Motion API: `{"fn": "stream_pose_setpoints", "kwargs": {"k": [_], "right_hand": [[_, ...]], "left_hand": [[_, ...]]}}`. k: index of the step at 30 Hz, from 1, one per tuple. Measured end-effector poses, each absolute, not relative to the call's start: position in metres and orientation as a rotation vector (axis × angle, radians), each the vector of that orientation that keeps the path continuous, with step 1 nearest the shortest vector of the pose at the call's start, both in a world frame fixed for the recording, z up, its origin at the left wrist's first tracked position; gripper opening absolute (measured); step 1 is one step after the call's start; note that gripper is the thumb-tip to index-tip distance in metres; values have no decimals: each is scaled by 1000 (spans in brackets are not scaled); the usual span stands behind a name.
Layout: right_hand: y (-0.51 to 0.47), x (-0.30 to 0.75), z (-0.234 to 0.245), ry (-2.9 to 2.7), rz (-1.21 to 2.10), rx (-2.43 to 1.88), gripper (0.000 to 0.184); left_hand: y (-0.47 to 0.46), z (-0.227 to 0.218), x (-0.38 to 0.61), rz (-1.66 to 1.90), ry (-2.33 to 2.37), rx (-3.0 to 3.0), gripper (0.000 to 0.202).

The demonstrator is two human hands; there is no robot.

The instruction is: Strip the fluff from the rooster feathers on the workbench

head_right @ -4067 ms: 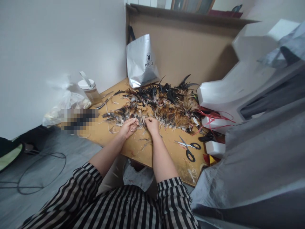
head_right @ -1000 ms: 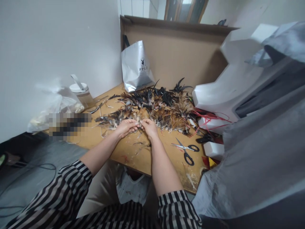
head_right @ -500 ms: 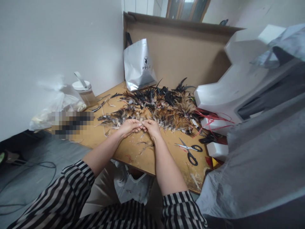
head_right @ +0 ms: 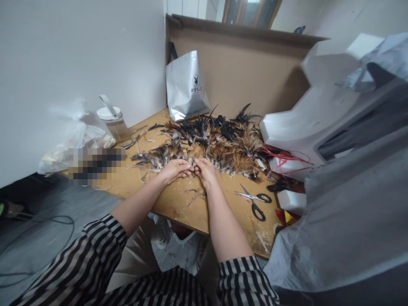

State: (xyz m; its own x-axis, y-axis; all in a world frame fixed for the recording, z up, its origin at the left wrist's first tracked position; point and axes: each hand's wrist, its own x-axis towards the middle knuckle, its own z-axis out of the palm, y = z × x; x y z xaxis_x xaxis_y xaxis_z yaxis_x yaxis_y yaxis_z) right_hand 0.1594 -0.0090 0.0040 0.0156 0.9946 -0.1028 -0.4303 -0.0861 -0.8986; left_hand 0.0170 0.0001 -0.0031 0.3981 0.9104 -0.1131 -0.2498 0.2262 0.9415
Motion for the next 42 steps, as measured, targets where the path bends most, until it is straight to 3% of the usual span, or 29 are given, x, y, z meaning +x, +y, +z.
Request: {"fn": "stream_pose_setpoints", "kwargs": {"k": [22, 42], "right_hand": [[-16, 141, 4, -990, 991, -1068, 25], [-14, 149, 8, -922, 1106, -1117, 30]], "left_hand": [[1, -7, 17, 857, 729, 986, 22], [2, -5, 16, 1029, 825, 955, 22]]}}
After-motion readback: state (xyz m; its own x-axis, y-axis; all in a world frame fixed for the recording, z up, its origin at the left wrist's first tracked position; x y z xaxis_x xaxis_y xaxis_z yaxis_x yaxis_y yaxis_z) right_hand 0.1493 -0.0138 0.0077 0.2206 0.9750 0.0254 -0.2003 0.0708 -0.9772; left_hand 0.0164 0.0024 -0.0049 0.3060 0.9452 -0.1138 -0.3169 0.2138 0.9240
